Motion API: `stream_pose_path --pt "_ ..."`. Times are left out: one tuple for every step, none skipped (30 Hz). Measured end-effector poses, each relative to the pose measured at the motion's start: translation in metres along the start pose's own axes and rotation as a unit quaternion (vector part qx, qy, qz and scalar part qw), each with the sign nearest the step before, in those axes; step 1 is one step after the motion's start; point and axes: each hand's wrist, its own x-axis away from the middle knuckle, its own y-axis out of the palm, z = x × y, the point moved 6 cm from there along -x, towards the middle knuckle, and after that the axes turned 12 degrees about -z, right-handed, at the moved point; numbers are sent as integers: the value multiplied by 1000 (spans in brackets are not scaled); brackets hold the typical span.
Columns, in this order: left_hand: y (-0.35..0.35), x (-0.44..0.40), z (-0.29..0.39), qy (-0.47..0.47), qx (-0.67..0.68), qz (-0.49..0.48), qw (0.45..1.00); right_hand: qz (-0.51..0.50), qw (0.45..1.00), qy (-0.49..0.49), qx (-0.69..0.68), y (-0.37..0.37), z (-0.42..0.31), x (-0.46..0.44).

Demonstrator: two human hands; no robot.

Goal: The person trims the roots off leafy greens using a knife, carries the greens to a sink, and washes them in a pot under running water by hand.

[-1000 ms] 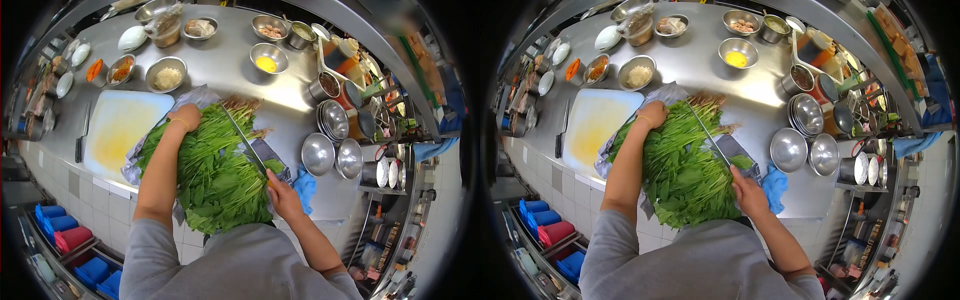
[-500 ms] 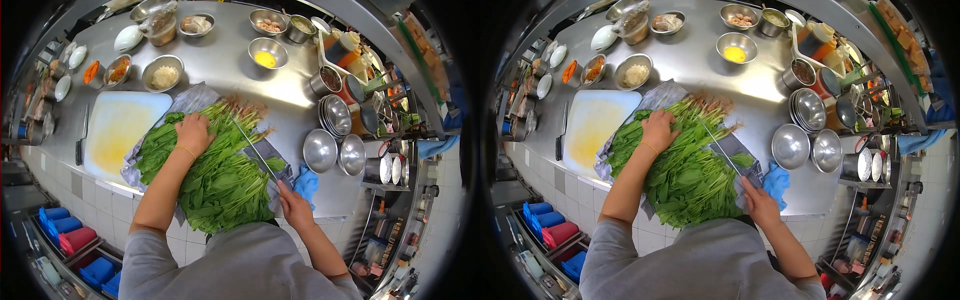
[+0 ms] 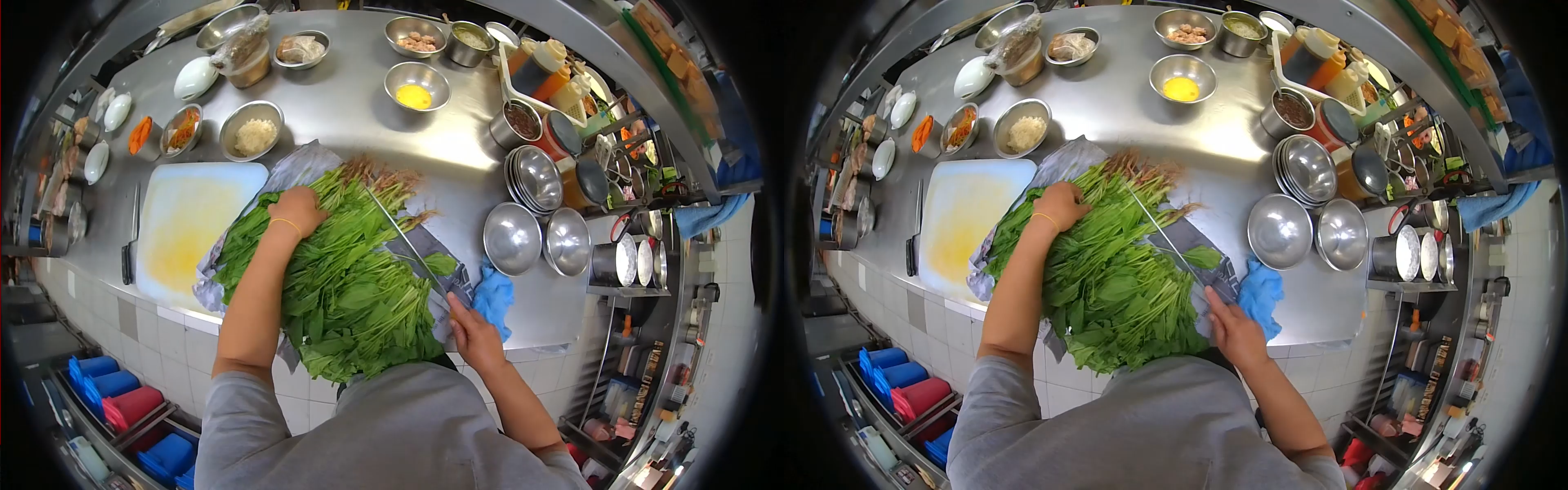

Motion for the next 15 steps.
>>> stream_pose_path --pt "0 -3 -8 2 -2 1 1000 13 1000 5 -2 -3 0 0" --pt "4 -10 -14 32 21 15 999 15 1000 6 -4 -3 2 -2" --pt "9 -16 -17 61 45 29 997 37 999 21 -20 -4 8 -3" --pt "17 -25 -20 62 43 29 997 58 997 36 -36 -5 13 -5" --pt "23 -34 -22 64 40 46 996 59 997 37 -38 -3 16 -10" --pt "19 -32 -17 66 38 63 995 61 996 47 -42 -3 18 -16" --pt "15 -30 -14 67 37 63 995 64 995 58 -45 -5 20 -21" --pt "13 -29 -12 56 29 31 998 66 995 58 -45 -8 19 -27" --pt "11 -26 -7 45 19 0 999 49 996 72 -34 -11 14 -34" --pt "10 -23 -4 46 19 1 999 31 996 84 -24 -12 11 -41" --pt "8 -19 -1 54 18 18 998 32 996 84 -24 -13 10 -44" --pt "5 -17 1 62 17 35 997 30 996 74 -25 -14 9 -48" --pt "6 -19 -2 62 16 35 997 29 997 65 -26 -15 8 -51" --pt "5 -23 -7 64 54 52 995 30 997 66 -27 -15 10 -52" --pt "0 -23 -7 67 91 67 991 30 998 51 -20 -16 12 -52"
